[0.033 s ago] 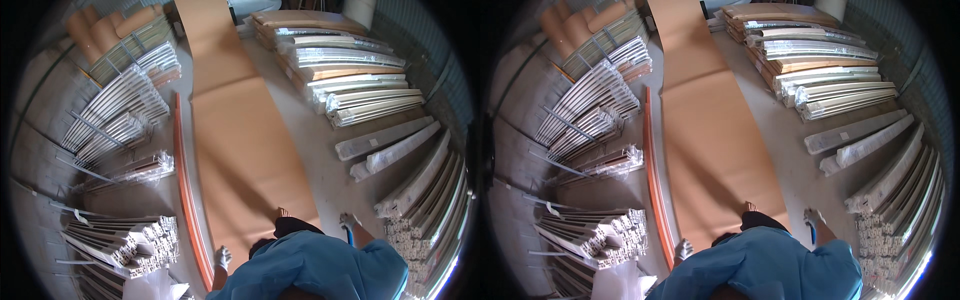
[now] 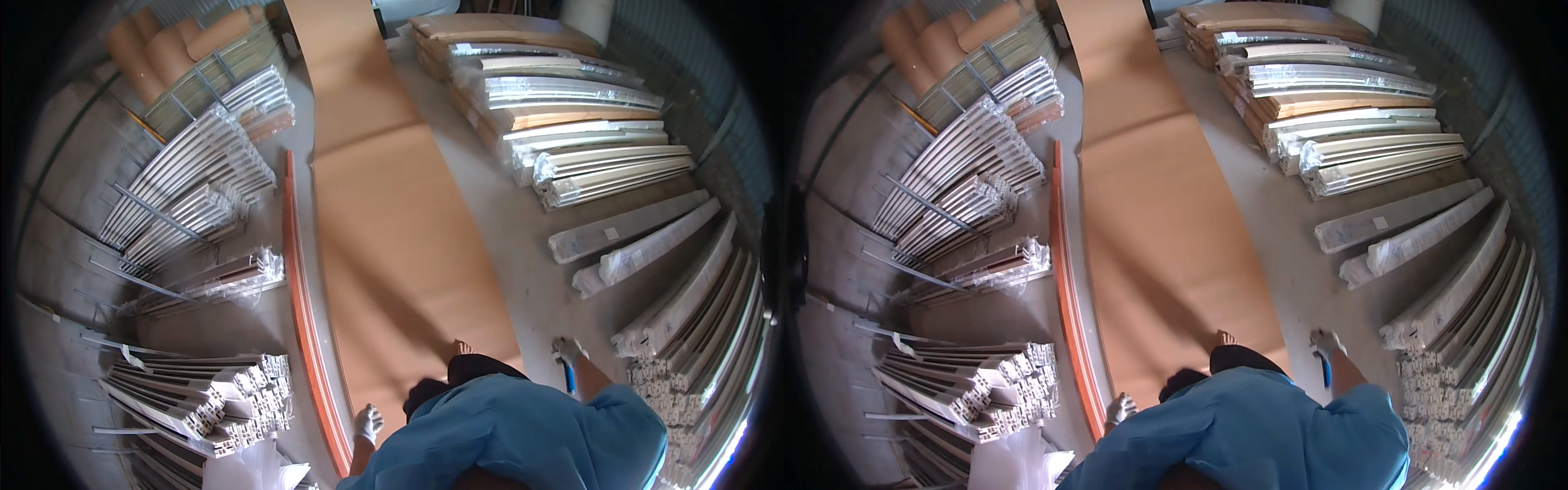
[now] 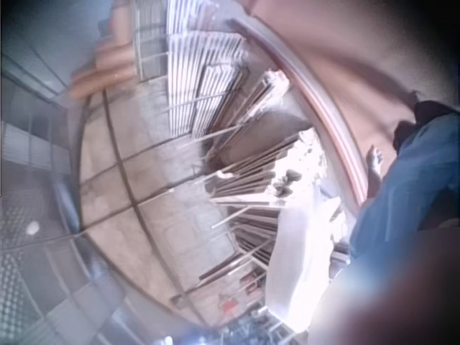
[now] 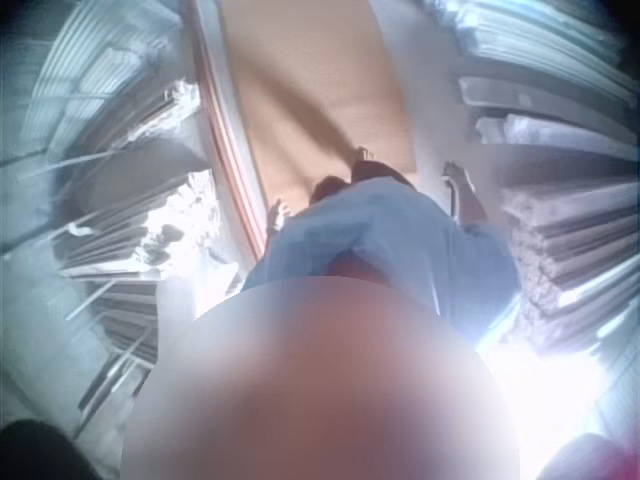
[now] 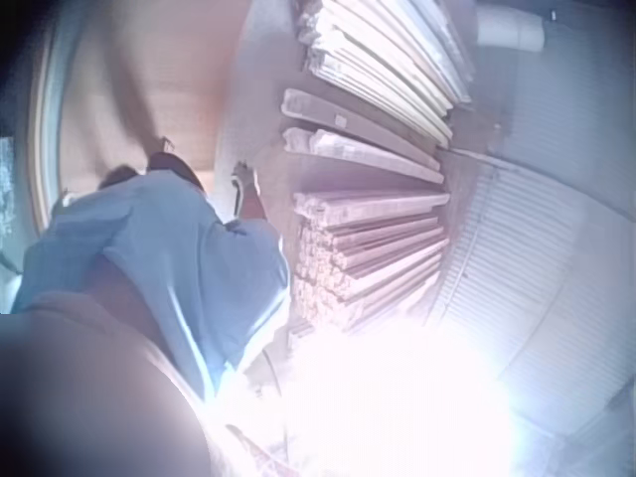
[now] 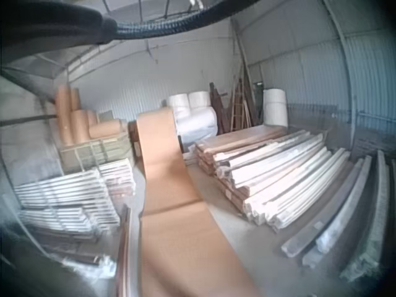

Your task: The person uses a utility knife to cut a large sheet of brown cardboard into smaller rectangular pieces. They repeatedly position the sheet, score it with the knife, and tear it apart by hand, stacking the cut pieces on the floor.

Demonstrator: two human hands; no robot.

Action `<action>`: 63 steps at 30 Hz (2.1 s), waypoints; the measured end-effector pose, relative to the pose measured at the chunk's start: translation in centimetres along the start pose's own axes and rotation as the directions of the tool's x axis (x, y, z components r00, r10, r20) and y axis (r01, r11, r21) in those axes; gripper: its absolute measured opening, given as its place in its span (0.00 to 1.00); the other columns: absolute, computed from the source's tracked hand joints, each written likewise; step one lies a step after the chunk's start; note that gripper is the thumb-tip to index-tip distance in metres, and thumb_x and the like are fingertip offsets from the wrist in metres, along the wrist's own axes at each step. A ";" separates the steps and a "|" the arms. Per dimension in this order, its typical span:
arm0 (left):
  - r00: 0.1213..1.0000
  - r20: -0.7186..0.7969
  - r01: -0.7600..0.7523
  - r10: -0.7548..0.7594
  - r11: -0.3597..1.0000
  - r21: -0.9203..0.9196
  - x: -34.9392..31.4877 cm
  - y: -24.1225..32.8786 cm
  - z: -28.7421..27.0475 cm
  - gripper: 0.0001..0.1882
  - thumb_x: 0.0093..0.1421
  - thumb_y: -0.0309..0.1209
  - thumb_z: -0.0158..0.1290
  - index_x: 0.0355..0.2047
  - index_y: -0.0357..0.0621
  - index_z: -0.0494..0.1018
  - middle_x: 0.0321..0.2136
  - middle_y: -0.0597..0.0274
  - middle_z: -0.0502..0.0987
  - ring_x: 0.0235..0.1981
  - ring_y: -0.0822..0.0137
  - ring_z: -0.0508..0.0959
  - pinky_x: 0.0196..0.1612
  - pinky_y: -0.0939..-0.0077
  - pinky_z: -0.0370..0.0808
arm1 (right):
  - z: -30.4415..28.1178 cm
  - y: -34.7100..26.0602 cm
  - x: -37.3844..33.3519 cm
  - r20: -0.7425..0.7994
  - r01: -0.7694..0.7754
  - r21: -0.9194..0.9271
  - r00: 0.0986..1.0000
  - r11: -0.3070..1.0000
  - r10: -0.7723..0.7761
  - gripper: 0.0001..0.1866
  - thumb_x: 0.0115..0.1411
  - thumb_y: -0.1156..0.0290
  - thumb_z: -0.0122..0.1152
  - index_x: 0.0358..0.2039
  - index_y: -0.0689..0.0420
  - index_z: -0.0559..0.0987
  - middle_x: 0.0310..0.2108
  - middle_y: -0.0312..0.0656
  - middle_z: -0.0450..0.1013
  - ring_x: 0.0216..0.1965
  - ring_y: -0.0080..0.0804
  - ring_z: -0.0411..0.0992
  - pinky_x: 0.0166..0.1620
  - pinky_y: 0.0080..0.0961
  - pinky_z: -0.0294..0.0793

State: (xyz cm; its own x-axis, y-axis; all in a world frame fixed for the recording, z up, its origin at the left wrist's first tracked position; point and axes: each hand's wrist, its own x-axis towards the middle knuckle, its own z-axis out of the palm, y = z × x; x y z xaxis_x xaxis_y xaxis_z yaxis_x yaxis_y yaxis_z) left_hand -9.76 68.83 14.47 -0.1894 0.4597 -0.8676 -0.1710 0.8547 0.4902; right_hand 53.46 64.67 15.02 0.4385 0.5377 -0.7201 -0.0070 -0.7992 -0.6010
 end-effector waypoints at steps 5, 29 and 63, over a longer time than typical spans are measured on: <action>0.999 0.013 0.039 -0.039 0.999 -0.011 5.4 0.3 4.2 0.21 0.64 0.44 0.51 0.47 0.37 0.72 0.34 0.55 0.79 0.31 0.61 0.78 0.36 0.68 0.77 | 4.5 -24.6 11.9 0.156 0.139 0.103 0.976 0.985 -0.154 0.15 0.63 0.57 0.54 0.30 0.57 0.75 0.24 0.39 0.73 0.17 0.25 0.68 0.20 0.23 0.68; 0.919 0.014 -0.394 0.395 0.919 -0.024 30.5 69.9 36.5 0.15 0.61 0.41 0.55 0.41 0.43 0.76 0.28 0.65 0.77 0.24 0.73 0.76 0.28 0.77 0.75 | 12.3 -71.6 33.3 0.242 0.201 0.287 0.931 0.937 -0.274 0.16 0.62 0.58 0.57 0.40 0.58 0.73 0.25 0.39 0.73 0.18 0.20 0.68 0.21 0.18 0.68; 1.000 -0.010 -0.015 0.019 0.955 0.295 46.3 93.6 74.2 0.19 0.58 0.46 0.58 0.41 0.46 0.76 0.26 0.67 0.77 0.21 0.74 0.75 0.24 0.77 0.74 | -1.6 -115.2 81.3 0.252 0.260 -0.003 0.935 0.966 -0.251 0.13 0.61 0.61 0.59 0.38 0.56 0.72 0.21 0.34 0.68 0.15 0.16 0.63 0.16 0.16 0.61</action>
State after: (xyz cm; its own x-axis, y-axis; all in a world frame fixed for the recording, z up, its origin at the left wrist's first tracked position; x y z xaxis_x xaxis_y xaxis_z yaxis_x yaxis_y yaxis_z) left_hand 37.23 187.97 13.97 -0.2024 0.4733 -0.8573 0.1246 0.8808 0.4569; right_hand 91.38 200.08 26.28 0.1847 0.7708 -0.6097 0.1096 -0.6327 -0.7666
